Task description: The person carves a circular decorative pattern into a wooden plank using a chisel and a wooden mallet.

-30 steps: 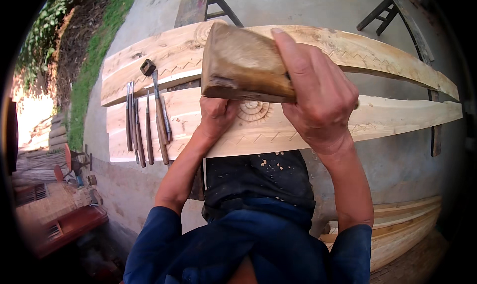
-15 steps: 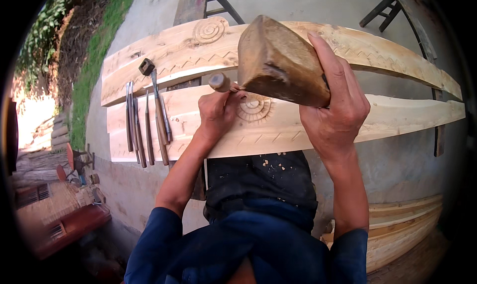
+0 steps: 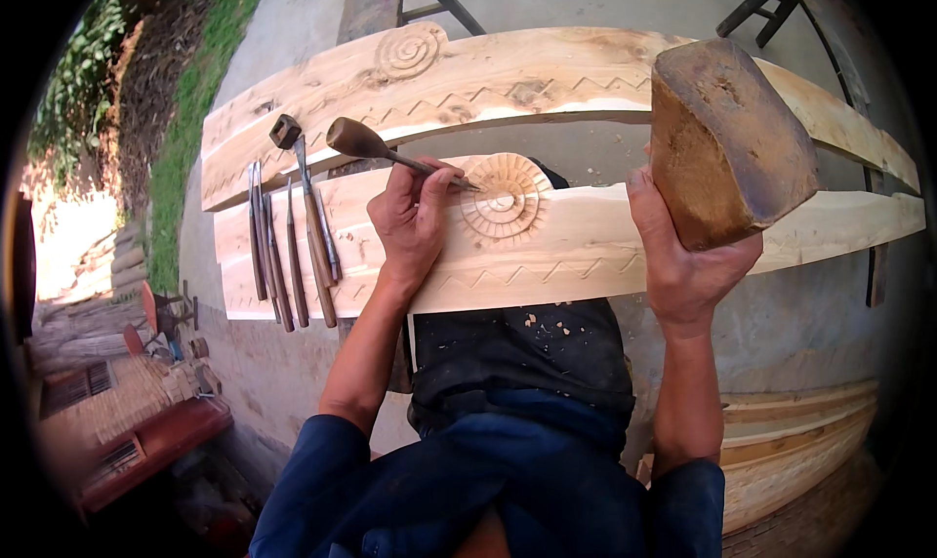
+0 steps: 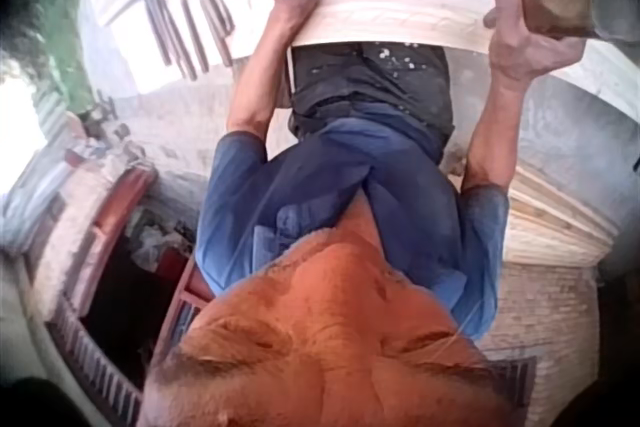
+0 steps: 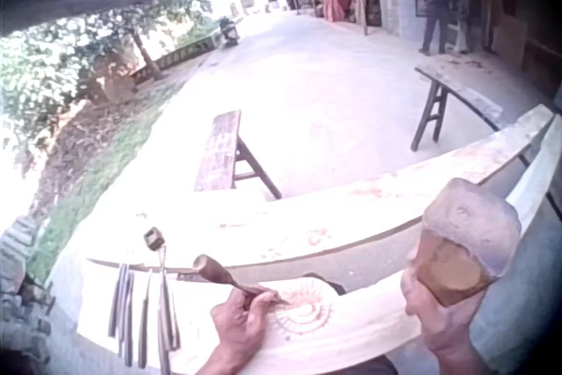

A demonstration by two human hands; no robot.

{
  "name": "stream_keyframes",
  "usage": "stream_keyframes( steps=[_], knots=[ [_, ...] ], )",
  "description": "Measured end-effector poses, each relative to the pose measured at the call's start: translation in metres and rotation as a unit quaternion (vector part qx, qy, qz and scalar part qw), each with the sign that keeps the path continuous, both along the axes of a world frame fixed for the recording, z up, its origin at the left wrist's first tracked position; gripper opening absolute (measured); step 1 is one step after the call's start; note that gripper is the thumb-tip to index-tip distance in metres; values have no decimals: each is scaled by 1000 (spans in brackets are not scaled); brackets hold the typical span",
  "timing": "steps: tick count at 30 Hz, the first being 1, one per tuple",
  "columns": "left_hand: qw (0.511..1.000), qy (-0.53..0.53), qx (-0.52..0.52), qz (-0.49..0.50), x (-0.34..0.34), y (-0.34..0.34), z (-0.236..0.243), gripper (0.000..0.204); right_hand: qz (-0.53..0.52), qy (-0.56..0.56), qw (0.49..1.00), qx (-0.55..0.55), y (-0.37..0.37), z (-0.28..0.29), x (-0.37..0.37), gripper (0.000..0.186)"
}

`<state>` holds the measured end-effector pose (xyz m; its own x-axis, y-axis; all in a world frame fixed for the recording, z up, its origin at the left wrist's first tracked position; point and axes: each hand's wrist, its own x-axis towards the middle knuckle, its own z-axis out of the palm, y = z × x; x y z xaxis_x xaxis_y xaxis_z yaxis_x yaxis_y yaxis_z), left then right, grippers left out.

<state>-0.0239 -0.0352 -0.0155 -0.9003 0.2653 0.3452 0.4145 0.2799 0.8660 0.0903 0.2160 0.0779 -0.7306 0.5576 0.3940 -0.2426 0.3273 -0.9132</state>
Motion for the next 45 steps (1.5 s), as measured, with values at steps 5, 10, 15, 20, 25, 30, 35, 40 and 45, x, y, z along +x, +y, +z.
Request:
stream_keyframes(
  steps=[5,10,15,20,25,30,35,40,45],
  knots=[
    [999,20,-33,0,1,4,10,7,6,-27,999,22,-5,-1,4,42],
    [998,34,-57,5,1,3,9,7,3,-27,1000,12,-3,-10,2,44],
    [997,56,-52,7,0,4,7,9,1,-20,1000,23,0,-12,1,41],
    [998,55,-43,6,0,4,5,8,1,-19,1000,18,-1,-12,0,39],
    [998,51,-49,3,1,5,7,9,0,-20,1000,7,-1,-13,0,38],
    [990,90,-107,-15,0,4,8,4,-7,-25,1000,2,-6,-12,-3,38],
    [983,138,-121,-27,-1,5,6,7,5,-32,998,48,-13,0,-10,47],
    [973,205,-98,-43,-4,10,7,13,10,14,987,160,-12,12,-23,68],
    [967,213,-133,-41,1,8,12,12,13,68,955,287,-13,36,-41,74]
  ],
)
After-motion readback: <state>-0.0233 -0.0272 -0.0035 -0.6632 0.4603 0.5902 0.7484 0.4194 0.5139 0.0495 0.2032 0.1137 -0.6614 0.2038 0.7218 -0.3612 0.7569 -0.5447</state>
